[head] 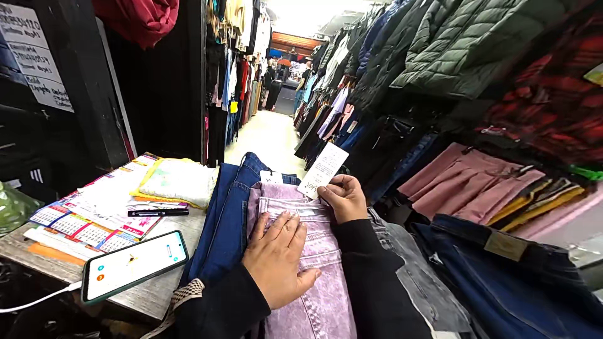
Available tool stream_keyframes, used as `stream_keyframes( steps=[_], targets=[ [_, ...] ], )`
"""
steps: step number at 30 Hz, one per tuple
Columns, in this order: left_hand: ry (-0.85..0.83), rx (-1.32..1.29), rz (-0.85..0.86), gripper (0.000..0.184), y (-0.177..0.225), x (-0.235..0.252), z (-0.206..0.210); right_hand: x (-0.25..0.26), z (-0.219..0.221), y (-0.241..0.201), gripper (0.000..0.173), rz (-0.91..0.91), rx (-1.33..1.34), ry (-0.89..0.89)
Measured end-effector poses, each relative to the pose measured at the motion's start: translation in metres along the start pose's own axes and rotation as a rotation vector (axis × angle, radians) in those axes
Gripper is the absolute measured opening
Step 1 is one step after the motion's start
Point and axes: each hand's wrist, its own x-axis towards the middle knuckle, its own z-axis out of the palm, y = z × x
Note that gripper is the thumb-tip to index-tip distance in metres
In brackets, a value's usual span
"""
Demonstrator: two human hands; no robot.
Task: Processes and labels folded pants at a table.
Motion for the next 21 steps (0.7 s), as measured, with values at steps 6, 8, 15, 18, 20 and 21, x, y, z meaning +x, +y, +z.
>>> stream_keyframes(
  steps=[6,8,15,18,20,21],
  targets=[
    [0.009,0.027,0.002,0.075,0.000,0.000,-0.001,-0.009,-0.028,0.018,0.014,-0.440,0.107,-0.503],
    [-0.028,0.026,-0.004,0.075,0.001,-0.001,-0.006,-0.020,-0.033,0.017,0.018,-0.544,-0.047,-0.598],
    [0.122,0.028,0.036,0.076,0.002,-0.014,-0.001,-0.045,-0.043,0.021,0.021,-0.572,-0.167,-0.460],
    [0.117,-0.082,0.024,0.076,0.008,-0.037,0.008,-0.045,-0.059,0.033,0.023,-0.604,-0.236,-0.484],
    [0.149,-0.115,0.025,0.076,0.009,-0.061,0.015,-0.042,-0.062,0.043,0.024,-0.562,-0.212,-0.472],
    [0.175,-0.133,0.049,0.076,0.008,-0.075,0.015,-0.042,-0.062,0.044,0.023,-0.534,-0.186,-0.433]
  ],
)
